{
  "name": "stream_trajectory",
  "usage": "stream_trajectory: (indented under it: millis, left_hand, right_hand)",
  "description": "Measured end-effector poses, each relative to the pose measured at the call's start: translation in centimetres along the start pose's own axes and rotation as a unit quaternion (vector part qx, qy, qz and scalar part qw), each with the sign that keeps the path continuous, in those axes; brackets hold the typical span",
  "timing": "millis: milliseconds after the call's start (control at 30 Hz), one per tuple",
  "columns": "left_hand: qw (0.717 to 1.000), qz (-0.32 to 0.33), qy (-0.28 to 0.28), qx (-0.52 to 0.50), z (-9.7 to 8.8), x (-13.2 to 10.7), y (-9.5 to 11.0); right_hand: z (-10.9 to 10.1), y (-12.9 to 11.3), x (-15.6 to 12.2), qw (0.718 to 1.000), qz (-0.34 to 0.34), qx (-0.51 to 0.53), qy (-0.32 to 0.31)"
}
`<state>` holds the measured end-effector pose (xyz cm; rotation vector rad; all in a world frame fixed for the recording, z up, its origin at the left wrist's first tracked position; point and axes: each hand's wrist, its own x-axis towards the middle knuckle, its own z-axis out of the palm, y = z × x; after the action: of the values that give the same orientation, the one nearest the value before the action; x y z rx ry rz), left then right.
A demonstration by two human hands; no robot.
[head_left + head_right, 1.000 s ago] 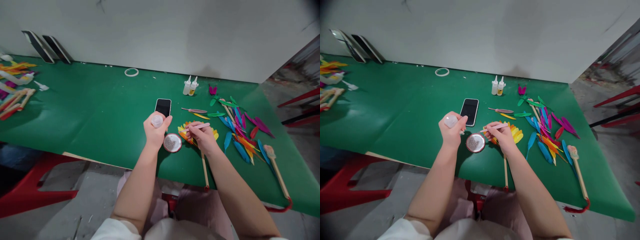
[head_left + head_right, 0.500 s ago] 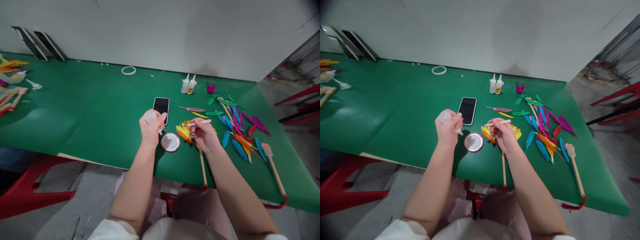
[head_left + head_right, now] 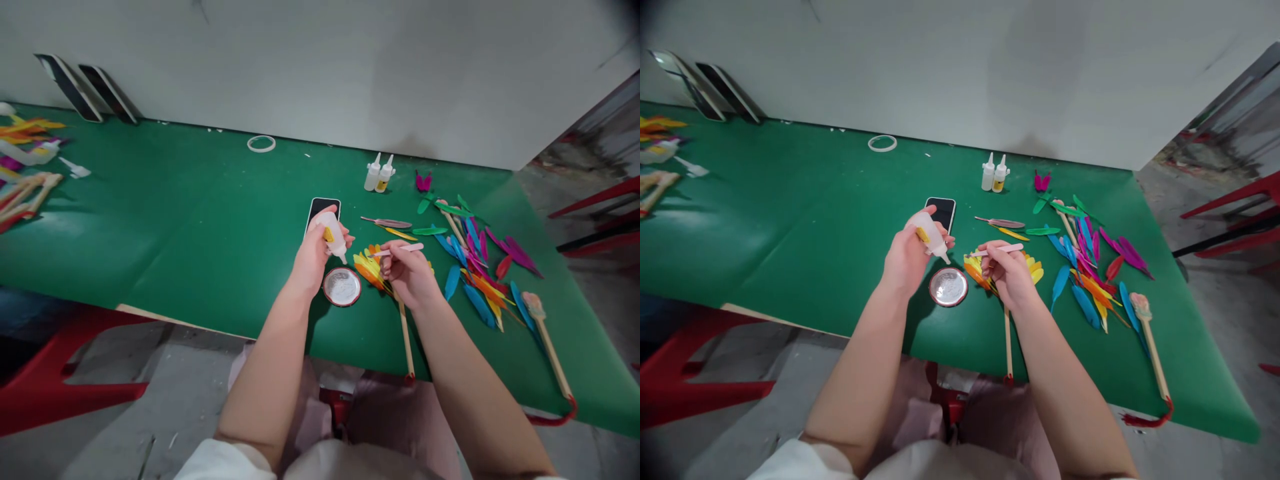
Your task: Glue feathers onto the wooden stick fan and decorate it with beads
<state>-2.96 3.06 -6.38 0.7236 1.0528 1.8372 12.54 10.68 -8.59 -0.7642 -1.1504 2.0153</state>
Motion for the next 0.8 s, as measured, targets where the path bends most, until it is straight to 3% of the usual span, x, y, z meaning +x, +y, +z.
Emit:
stream_trajectory:
  millis: [800]
  left_hand:
    - [1.000, -0.006, 0.010, -0.026, -0.43, 0.25, 0.83]
  right_hand:
    - [0.06, -0.07, -0.01, 1.000, -0.006, -0.024, 0.002]
